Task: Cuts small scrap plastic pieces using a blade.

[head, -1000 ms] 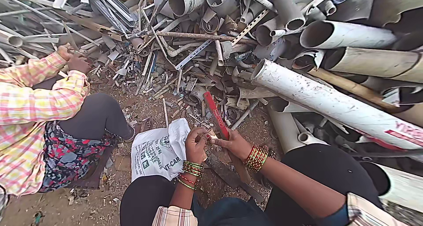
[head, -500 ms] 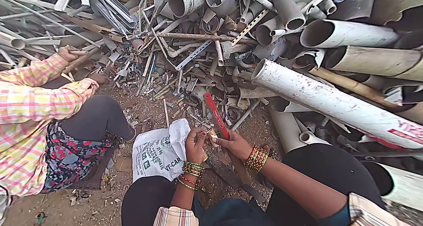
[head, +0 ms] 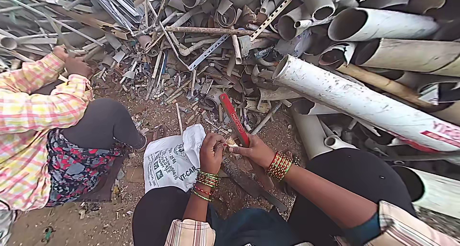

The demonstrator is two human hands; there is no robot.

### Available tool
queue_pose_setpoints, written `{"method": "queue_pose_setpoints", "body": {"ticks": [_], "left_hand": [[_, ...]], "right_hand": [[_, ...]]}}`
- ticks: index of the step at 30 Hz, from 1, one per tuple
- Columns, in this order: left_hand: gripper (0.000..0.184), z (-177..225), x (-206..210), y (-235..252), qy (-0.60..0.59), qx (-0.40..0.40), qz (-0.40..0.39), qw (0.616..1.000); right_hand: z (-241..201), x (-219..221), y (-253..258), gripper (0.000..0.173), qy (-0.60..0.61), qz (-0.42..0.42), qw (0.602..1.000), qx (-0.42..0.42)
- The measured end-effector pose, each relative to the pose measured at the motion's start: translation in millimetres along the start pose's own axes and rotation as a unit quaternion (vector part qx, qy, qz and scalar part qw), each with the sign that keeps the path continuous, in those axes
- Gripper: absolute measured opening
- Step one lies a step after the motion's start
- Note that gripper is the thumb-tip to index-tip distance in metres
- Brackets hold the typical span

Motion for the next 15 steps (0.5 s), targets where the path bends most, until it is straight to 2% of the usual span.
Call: {"method": "queue_pose_setpoints", "body": {"ticks": [5,12,15], "left_hand": [[0.015,1.0,-4.0,2.6,0.023,0.027,-0.025,0.999],[0.014,-2.8,0.0,-0.7,-0.014,-0.016,0.004,1.0],[0.016,-1.9,3.9,-2.4,-0.036,-0.075,0.003,0.997]], "right_hand": [[-3.1,-2.2,-0.4,0.028,-0.002,-0.012,1.0,-0.008],[-4.1,-2.7,-0.5,0.035,0.009,-0.005,1.0,0.007],[-3.5,-3.6,-0.2,0.027,0.011,0.011,1.0,0.014]]}}
Point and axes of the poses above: each hand's wrist, its own y-axis towards the middle knuckle, its own x-axis out of the palm, z = x × y, the point moved 4 cm from there along y, towards the middle knuckle, and after that the axes turned 4 degrees about z, right-handed, at the moved point
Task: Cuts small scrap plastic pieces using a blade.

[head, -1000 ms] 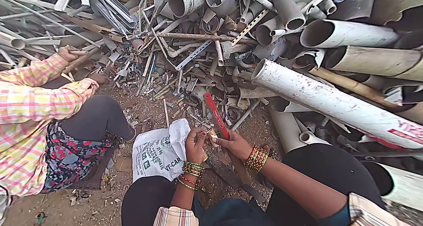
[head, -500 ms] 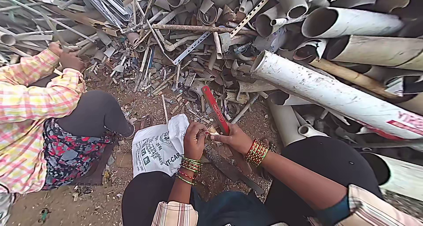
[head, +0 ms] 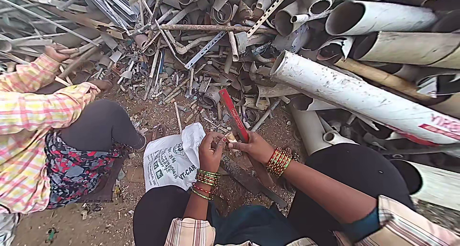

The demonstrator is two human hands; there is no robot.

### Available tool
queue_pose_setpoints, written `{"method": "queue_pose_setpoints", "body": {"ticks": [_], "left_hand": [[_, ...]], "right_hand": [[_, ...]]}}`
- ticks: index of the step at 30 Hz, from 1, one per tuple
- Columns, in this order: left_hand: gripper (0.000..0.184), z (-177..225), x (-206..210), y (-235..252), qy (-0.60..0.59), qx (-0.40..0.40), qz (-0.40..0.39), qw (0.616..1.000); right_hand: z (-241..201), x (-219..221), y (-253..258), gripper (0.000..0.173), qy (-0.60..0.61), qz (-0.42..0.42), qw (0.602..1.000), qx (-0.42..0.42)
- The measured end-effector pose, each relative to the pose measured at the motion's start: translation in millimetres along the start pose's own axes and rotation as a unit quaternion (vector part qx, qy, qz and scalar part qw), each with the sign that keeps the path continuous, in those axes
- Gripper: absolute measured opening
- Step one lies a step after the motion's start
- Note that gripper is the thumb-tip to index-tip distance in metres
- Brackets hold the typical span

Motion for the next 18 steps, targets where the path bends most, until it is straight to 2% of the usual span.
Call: {"method": "queue_pose_setpoints", "body": {"ticks": [3,9,14,18], "left_hand": [[0.017,2,8,-6,-0.037,-0.062,0.011,0.997],[0.016,9,15,-15,-0.101,-0.163,0.053,0.98],[0.013,10,14,-17,-0.101,-0.18,0.065,0.976],[0.013,10,14,-18,-0.101,-0.187,0.065,0.975]], "right_hand": [[2,-1,1,0.026,-0.005,0.018,1.0,0.008],[5,3,3,0.041,-0.03,0.05,0.998,0.007],[7,3,5,0.04,-0.079,0.057,0.995,-0.016],[9,4,8,0.046,-0.114,0.065,0.991,-0.022]]}}
Point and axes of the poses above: each hand's wrist, its own y-axis towards the middle knuckle, its own x-axis out of the palm, z = x × y, the point moved 4 cm from there along y, towards the middle knuckle, and after that the axes turned 4 degrees about z, right-handed, at the moved point
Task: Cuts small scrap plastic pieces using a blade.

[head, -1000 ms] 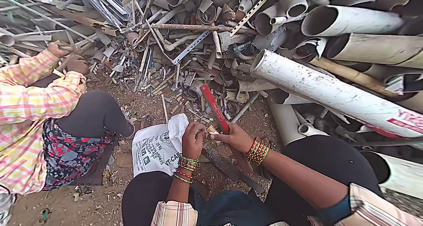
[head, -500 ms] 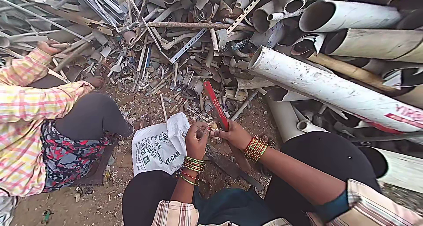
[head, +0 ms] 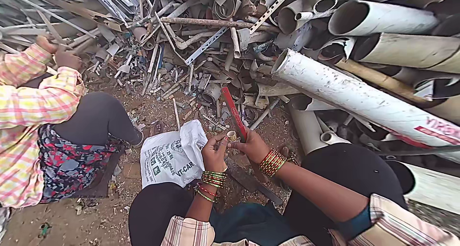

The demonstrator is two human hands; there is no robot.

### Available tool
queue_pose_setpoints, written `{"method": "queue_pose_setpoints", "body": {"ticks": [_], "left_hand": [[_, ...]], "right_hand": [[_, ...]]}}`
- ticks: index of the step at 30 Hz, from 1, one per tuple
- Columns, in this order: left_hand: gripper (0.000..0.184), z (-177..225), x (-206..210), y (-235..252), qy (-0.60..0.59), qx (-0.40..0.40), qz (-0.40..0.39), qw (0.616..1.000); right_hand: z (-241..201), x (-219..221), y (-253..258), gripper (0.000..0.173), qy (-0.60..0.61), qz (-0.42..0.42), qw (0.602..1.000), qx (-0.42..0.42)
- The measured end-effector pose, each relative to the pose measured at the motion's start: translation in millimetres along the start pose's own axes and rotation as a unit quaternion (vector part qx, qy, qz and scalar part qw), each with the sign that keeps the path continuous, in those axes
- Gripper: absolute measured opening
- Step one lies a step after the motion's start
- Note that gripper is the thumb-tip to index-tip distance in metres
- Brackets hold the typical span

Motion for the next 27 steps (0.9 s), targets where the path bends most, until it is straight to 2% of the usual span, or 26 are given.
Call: {"method": "queue_pose_setpoints", "body": {"ticks": [11,20,24,27], "left_hand": [[0.013,-3,2,-1,-0.023,-0.003,0.004,1.0],[0.009,-3,3,-1,-0.021,-0.018,0.016,0.999],[0.016,-2,0,3,-0.004,0.02,0.021,1.0],[0.024,-4,-4,9,0.051,0.064,-0.017,0.997]], "right_hand": [[0,3,-1,0.057,-0.035,0.009,0.999,-0.031],[-4,3,-4,0.051,-0.068,0.004,0.997,-0.045],[-5,2,-3,0.049,-0.056,0.019,0.997,-0.052],[-5,1,-2,0.052,-0.064,0.012,0.997,-0.037]]}}
Point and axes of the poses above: each hand's wrist, its own y-axis towards the middle knuckle, its own x-axis out of the palm, z = x × y, the point moved 4 cm from there along y, towards the middle knuckle, and after that the axes turned 4 degrees about z, right-handed, at the moved point
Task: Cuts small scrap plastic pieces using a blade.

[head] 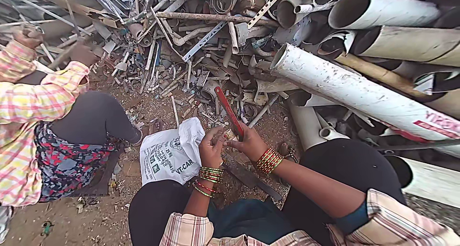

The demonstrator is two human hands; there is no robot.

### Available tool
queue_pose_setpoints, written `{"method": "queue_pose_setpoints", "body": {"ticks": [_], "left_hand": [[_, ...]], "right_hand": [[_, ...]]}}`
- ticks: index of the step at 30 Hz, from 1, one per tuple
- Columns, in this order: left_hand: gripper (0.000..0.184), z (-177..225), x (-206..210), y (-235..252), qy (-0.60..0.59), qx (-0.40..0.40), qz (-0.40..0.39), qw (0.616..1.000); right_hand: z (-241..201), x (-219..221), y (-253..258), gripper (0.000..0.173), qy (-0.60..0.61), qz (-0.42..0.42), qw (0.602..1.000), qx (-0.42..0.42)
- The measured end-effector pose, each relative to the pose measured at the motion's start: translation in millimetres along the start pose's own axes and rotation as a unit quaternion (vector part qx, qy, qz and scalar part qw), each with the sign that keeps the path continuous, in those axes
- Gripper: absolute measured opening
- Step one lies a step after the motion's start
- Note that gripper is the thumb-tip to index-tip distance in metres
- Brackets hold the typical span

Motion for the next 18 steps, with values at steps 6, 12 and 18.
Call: {"method": "queue_pose_setpoints", "body": {"ticks": [6,12,18], "left_hand": [[0.014,-0.5,-0.2,1.7,0.041,0.058,-0.028,0.997],[0.009,-0.2,-5.3,5.3,0.04,0.074,0.003,0.996],[0.005,-1.0,-8.9,8.0,0.049,0.087,0.006,0.995]], "right_hand": [[4.2,1.8,2.4,0.058,-0.009,-0.03,0.999,0.013],[3.1,0.7,-1.9,0.034,0.032,-0.062,0.998,0.002],[1.6,0.8,-6.0,0.016,0.159,-0.095,0.98,0.068]]}}
Point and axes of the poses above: each hand's wrist, its own y-axis towards the middle knuckle, its own x-axis out of the palm, z = x × y, the point moved 4 cm from there along y, towards the middle knuckle, and after that the axes turned 4 degrees about z, right-handed, at the moved point
